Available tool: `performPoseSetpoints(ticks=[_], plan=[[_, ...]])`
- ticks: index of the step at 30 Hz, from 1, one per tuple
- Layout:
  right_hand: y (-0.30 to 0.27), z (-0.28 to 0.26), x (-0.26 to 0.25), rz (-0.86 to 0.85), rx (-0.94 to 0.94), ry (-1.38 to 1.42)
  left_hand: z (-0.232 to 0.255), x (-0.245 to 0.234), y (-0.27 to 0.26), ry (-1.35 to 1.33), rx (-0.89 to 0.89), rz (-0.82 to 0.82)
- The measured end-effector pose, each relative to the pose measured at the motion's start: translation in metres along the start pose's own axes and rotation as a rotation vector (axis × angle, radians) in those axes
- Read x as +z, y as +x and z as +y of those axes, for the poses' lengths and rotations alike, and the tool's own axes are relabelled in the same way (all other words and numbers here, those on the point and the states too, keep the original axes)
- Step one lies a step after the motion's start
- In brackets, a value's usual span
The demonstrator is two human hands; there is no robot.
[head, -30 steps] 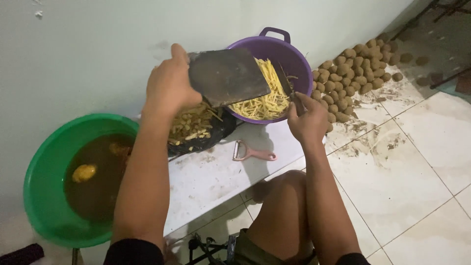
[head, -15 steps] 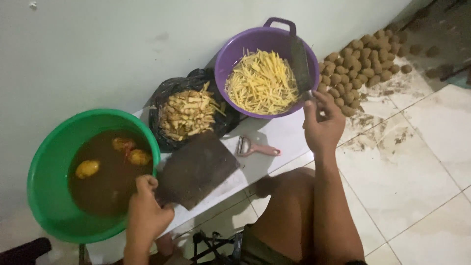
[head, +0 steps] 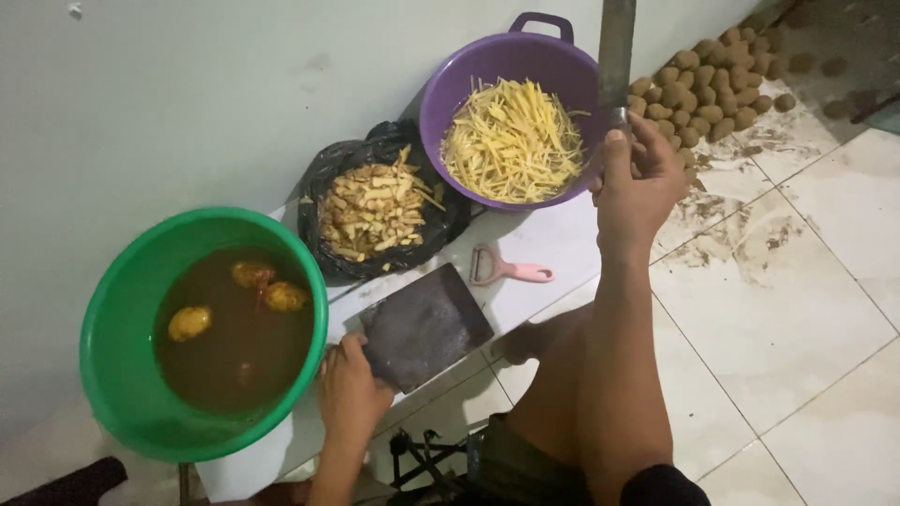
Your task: Slicing potatoes into thin strips on a cutting board and peeling potatoes using a hand peeler.
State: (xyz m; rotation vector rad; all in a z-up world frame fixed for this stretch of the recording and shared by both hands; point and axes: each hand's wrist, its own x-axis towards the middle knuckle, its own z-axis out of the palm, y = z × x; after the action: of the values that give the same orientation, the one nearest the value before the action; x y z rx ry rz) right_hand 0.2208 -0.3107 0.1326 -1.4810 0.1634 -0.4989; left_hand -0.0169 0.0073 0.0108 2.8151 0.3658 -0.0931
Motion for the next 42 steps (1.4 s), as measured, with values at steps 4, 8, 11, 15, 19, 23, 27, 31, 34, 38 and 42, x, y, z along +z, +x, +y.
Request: performPoseSetpoints(ticks=[4, 8, 11, 15, 19, 23, 27, 31, 34, 38, 42], plan=[[0.003, 0.021, 0.000, -0.024, 0.071, 0.088, -0.009, 0.024, 0.007, -0.022, 0.013, 0.079], [0.003, 0.021, 0.008, -0.018, 0.083, -0.064, 0.007, 0.007, 0.011, 0.033, 0.060, 0.092], [0.005, 0.028, 0.011, -0.001, 0.090, -0.122, 0.049, -0.030, 0.034, 0.054, 0.096, 0.120], [0.023, 0.057, 0.014, -0.029, -0.036, -0.490, 0.129, -0.079, 0.115, -0.236, 0.378, 0.312], [0.021, 0.074, 0.012, -0.029, -0.009, -0.575, 0.182, -0.066, 0.220, -0.160, 0.571, 0.347], [0.030, 0.072, 0.006, -0.063, 0.008, -0.586, 0.195, -0.005, 0.318, 0.025, 0.499, 0.235], [0.037, 0.061, 0.012, -0.053, 0.062, -0.546, 0.204, 0.005, 0.345, 0.164, 0.424, 0.031], [0.041, 0.073, 0.028, -0.062, 0.128, -0.524, 0.207, 0.012, 0.353, 0.147, 0.405, -0.017], [0.034, 0.069, 0.044, -0.057, 0.183, -0.379, 0.207, 0.011, 0.354, 0.143, 0.399, -0.039], [0.031, 0.073, 0.038, -0.083, 0.127, -0.387, 0.200, 0.000, 0.352, 0.172, 0.430, -0.071], [0.034, 0.064, 0.034, -0.060, 0.045, -0.453, 0.197, -0.015, 0.354, 0.130, 0.419, -0.021]])
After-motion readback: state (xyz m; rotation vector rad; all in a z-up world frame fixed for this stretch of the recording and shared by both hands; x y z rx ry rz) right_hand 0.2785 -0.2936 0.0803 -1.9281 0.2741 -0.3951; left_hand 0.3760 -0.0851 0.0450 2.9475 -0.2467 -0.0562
